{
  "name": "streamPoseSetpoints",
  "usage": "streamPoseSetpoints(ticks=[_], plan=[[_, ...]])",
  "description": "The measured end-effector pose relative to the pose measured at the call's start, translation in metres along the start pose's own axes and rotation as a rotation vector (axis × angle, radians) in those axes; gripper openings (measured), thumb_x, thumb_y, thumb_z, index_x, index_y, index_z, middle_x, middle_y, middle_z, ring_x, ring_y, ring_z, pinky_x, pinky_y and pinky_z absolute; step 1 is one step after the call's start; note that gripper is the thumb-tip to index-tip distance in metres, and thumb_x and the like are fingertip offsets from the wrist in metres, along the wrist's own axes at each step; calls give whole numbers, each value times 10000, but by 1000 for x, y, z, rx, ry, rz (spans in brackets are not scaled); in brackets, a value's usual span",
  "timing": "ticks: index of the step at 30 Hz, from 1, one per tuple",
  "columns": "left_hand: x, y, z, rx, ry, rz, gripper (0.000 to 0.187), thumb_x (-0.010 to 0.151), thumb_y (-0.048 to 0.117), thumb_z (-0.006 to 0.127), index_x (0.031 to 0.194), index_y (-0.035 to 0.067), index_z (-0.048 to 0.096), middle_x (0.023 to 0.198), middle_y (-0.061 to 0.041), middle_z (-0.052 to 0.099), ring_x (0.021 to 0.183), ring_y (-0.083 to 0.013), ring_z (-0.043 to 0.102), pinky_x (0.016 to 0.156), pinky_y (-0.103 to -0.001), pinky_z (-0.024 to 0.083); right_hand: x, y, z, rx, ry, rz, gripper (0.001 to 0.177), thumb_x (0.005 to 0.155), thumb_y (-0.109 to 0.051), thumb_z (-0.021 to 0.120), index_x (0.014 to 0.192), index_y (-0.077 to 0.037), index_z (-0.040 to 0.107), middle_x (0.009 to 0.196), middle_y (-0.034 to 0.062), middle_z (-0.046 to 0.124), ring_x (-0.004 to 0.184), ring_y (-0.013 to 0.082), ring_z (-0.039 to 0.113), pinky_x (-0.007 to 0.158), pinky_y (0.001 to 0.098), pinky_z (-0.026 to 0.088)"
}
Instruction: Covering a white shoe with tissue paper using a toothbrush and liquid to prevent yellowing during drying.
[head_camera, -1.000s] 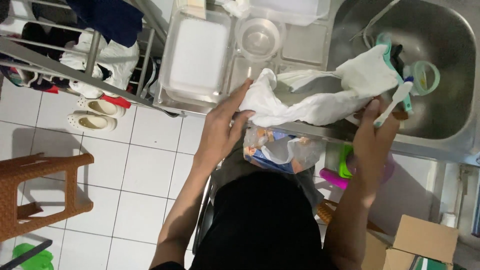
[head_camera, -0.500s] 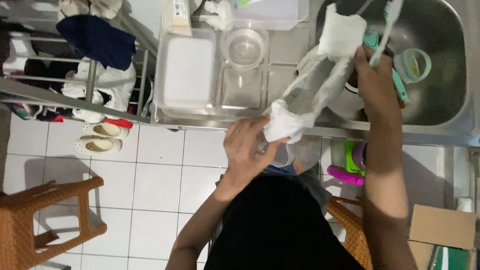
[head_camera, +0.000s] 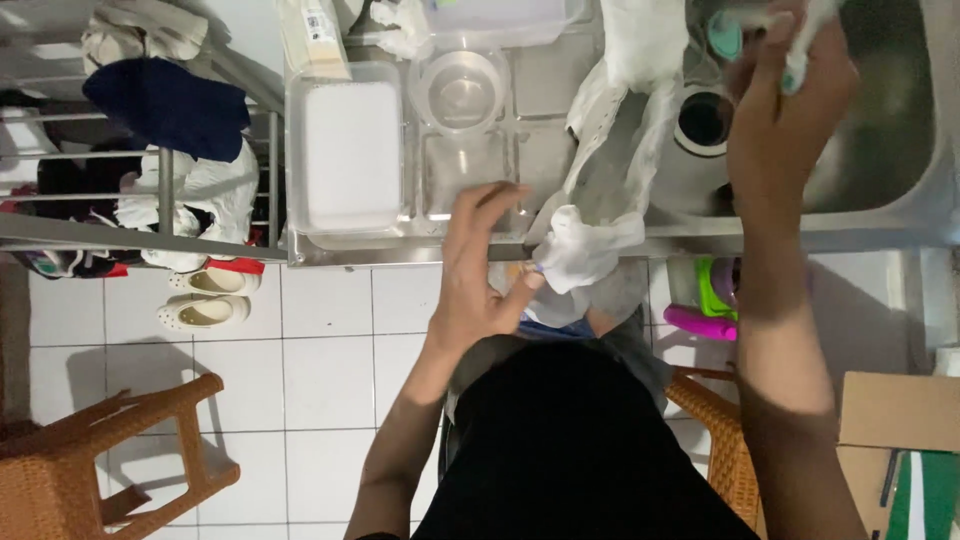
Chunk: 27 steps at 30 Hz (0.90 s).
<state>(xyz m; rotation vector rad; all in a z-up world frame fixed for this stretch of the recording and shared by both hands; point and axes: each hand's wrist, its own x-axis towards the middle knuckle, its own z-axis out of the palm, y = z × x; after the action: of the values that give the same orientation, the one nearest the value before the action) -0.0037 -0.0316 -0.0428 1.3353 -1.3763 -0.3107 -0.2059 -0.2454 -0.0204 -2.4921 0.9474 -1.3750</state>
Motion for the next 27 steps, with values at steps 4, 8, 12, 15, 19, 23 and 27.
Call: streamPoseSetpoints(ticks=[4,8,12,15,19,23,27], plan=[[15,2,3,-219,-57,35,566,1108,528,361,1404,67,501,1318,-147,528,1226,-292,558,1036,-407,497,30,-33,2,-65,-293,24,351,1072,-290,747,1265,-3,690,926,100,675,834,261,626,732,465,424],[18,4,10,-211,-47,-110,538,1132,464,271,1387,48,497,1264,-142,549,1153,-269,605,1026,-375,495,73,-61,28,-222,-570,-430,388,1094,-432,726,1257,-80,722,850,25,737,760,246,723,529,371,443],[14,-5,9,-155,-5,-64,498,1135,401,273,1345,19,513,1238,-154,564,1038,-253,593,956,-361,491,93,-52,64,-481,-480,-662,238,1156,-326,770,939,-238,730,661,-76,483,588,116,561,483,274,339],[11,-9,6,-154,-30,-71,521,1136,417,268,1374,24,514,1226,-150,545,1118,-270,609,958,-361,517,96,-48,93,-659,-658,-660,272,1129,-385,672,880,-327,765,778,-111,619,734,151,670,530,330,432],[10,-14,7,-72,-34,12,405,1123,282,351,1334,-4,547,1192,-161,555,1016,-271,587,909,-368,522,97,-52,101,-648,-908,-472,444,1114,-311,629,671,-275,631,694,-91,507,524,162,541,459,312,255],[9,-14,6,-48,-16,46,395,1126,240,334,1291,-26,576,1163,-178,580,982,-287,622,861,-379,543,80,-48,51,-611,-570,-605,710,1285,-382,761,667,-201,463,571,-37,384,591,163,508,609,339,363],[6,-11,5,-46,-18,46,443,1132,273,312,1241,-52,593,1131,-209,602,1026,-343,638,894,-399,526,58,-47,35,-583,-713,-560,672,1325,-448,621,719,-198,476,625,-38,392,573,181,447,529,327,314]])
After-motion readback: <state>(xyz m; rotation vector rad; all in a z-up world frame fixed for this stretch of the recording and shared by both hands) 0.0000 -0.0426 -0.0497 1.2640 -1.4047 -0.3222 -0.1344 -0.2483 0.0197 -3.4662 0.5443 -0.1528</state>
